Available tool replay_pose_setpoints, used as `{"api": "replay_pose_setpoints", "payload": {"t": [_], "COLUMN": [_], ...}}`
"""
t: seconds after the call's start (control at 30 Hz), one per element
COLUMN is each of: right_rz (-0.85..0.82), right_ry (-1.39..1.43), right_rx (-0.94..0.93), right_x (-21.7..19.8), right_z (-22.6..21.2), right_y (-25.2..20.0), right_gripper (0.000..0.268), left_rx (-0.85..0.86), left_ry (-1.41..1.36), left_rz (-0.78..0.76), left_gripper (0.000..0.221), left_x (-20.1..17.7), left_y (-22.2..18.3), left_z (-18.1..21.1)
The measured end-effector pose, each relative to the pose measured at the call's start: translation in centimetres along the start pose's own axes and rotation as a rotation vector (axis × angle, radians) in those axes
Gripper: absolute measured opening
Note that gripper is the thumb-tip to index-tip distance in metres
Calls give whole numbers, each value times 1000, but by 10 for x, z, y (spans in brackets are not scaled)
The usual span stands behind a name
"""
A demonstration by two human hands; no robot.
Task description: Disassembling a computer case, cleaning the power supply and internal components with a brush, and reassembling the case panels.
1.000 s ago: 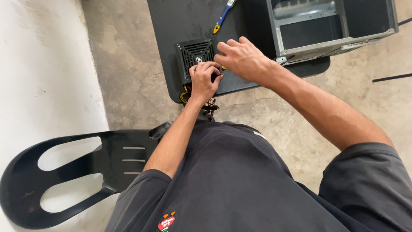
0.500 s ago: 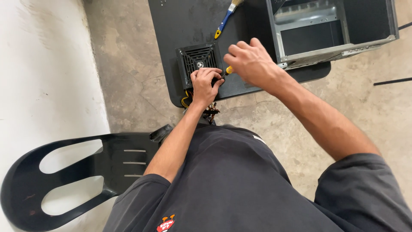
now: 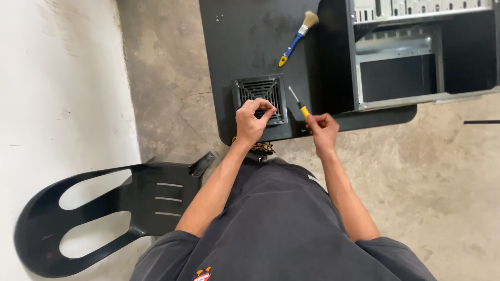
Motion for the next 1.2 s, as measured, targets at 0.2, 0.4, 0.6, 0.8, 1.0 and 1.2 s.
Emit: {"api": "replay_pose_setpoints", "payload": {"t": [0.2, 0.4, 0.6, 0.8, 1.0, 1.2], "right_rz": [237, 270, 366, 354, 389, 393], "right_ry": [-168, -529, -526, -454, -464, -469], "right_rx": [8, 3, 21, -1, 7, 43], "right_x": [28, 56, 66, 82, 84, 85], "right_z": [15, -21, -19, -51, -47, -45], "right_y": [29, 42, 41, 38, 40, 41], "right_gripper": [23, 24, 24, 21, 20, 22], "left_rx": [7, 72, 95, 68, -60, -178], "left_ry": [50, 115, 374, 757, 785, 833], "left_rz": [123, 111, 46, -1, 57, 58], "left_gripper": [12, 8, 8, 23, 22, 20], "left_x": [-48, -95, -134, -135, -117, -109], "left_y": [35, 114, 234, 286, 283, 284], "left_z": [2, -12, -83, -137, -120, -127]}}
Point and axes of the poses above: each hand's wrist, its own y-axis towards the middle knuckle, its own x-axis out of the palm, z = x × y, the point moved 2 cm from there along y, towards the middle knuckle, and after that the axes turned 9 degrees about -z, right-handed, at the moved point
